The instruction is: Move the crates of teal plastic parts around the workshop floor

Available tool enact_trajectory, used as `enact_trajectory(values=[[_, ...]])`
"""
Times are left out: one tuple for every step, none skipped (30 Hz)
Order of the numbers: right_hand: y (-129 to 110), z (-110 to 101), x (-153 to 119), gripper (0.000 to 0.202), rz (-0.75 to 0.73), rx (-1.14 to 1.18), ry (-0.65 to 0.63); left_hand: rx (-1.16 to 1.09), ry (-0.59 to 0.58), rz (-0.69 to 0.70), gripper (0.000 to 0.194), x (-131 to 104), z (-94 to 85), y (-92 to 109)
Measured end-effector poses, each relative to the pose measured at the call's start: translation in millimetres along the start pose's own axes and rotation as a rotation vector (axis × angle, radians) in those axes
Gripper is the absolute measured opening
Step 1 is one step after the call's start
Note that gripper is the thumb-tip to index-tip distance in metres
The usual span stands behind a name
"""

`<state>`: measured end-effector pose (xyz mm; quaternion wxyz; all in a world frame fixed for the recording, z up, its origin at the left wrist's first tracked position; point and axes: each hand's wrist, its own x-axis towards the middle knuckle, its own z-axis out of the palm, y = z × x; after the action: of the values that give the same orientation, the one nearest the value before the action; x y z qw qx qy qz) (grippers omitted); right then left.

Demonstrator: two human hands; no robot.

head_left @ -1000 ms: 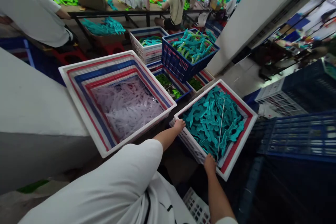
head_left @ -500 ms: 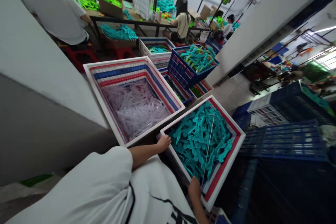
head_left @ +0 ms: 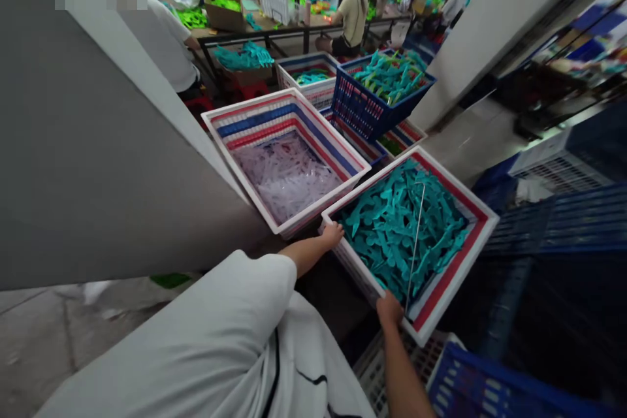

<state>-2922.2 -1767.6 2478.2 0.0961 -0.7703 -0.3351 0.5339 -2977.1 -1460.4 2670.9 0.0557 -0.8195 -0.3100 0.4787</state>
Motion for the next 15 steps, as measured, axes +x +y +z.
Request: enact_trajectory(values=[[-1,-1,-2,0.054,0.004,0.016,-0.013,0.000,0.001,0.000,0.040,-1,1.5,-1],[-1,-2,-3,0.058,0.003,0.032,-0.028,-0.003,0.001,0.002,0.040,-3,2.7,-2],[-1,-3,-5,0.061,0.001,0.048,-0.043,-0.007,-0.001,0.005,0.040,-5,3.5,-4],[-1,-2,-6,0.064,0.003,0.059,-0.055,-0.012,-0.005,0.010,0.039,-6,4.1,-7],[0,-1,-8,0.065,0.008,0.065,-0.063,-0.016,-0.009,0.016,0.037,-8,4.7,-10],[0,1,-9,0.066,0.016,0.065,-0.066,-0.019,-0.013,0.026,0.035,-10,5.9,-13],[1,4,-10,0.066,0.028,0.059,-0.067,-0.021,-0.015,0.037,0.033,-13,8.0,-16],[2,8,-12,0.066,0.036,0.051,-0.068,-0.023,-0.016,0.051,0.032,-17,11.4,-19],[2,12,-15,0.066,0.038,0.040,-0.068,-0.024,-0.014,0.067,0.032,-23,16.1,-22],[2,17,-20,0.068,0.038,0.030,-0.067,-0.026,-0.011,0.084,0.034,-30,21.9,-24],[1,22,-26,0.069,0.032,0.021,-0.066,-0.029,-0.009,0.100,0.037,-40,28.4,-27],[0,27,-34,0.070,0.024,0.015,-0.062,-0.033,-0.008,0.117,0.040,-51,34.9,-30],[-3,32,-44,0.071,0.017,0.013,-0.056,-0.036,-0.008,0.134,0.041,-64,40.9,-32],[-5,38,-56,0.072,0.012,0.013,-0.050,-0.037,-0.010,0.148,0.042,-79,45.9,-36],[-8,45,-69,0.073,0.011,0.012,-0.044,-0.035,-0.012,0.161,0.041,-95,49.7,-39]])
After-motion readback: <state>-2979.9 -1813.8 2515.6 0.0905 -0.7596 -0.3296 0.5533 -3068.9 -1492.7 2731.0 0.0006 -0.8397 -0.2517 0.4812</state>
